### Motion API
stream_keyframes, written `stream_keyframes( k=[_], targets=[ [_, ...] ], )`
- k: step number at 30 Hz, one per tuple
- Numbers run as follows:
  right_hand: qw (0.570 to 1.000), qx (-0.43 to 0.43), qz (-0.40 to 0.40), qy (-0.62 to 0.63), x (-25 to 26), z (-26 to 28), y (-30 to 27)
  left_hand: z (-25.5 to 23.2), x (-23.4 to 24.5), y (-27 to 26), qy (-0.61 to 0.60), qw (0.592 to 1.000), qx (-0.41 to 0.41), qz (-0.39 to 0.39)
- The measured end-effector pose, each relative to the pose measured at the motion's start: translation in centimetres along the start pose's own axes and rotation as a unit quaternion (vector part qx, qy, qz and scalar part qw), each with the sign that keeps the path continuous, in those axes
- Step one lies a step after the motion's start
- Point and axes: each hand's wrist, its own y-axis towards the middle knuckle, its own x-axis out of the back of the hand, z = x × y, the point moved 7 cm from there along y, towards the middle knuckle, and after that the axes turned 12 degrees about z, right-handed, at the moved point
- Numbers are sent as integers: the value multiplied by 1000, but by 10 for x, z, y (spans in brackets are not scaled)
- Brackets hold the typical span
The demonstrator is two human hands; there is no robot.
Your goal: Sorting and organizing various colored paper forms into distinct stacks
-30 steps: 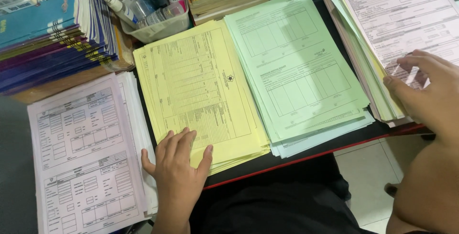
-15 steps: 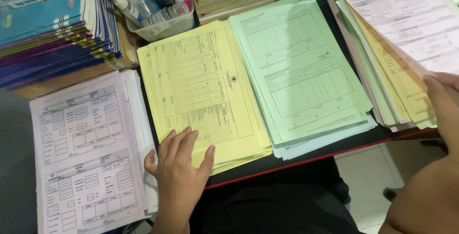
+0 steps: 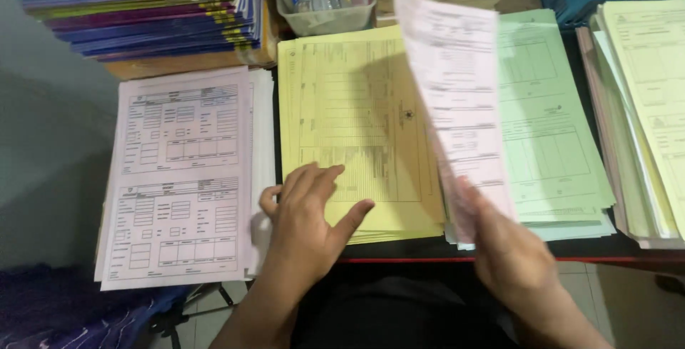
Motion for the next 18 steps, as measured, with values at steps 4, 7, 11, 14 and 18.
stream_keyframes(
  k=[4, 7, 11, 14, 18],
  targets=[
    [841, -162, 266, 443, -58, 31, 30, -31, 7, -6, -306, 940, -106, 109],
    [944, 192, 182, 197, -57, 71, 33, -14, 3, -1, -474, 873, -100, 58],
    [934, 230, 168, 214, -59, 84, 45, 16, 1, -9, -508, 859, 54, 18],
    [917, 228, 198, 261, -68, 84, 47, 14, 1, -6, -491, 869, -44, 50],
    [907, 208, 212, 298, -75, 83, 49, 18, -1, -11, -460, 883, -88, -9]
  ],
)
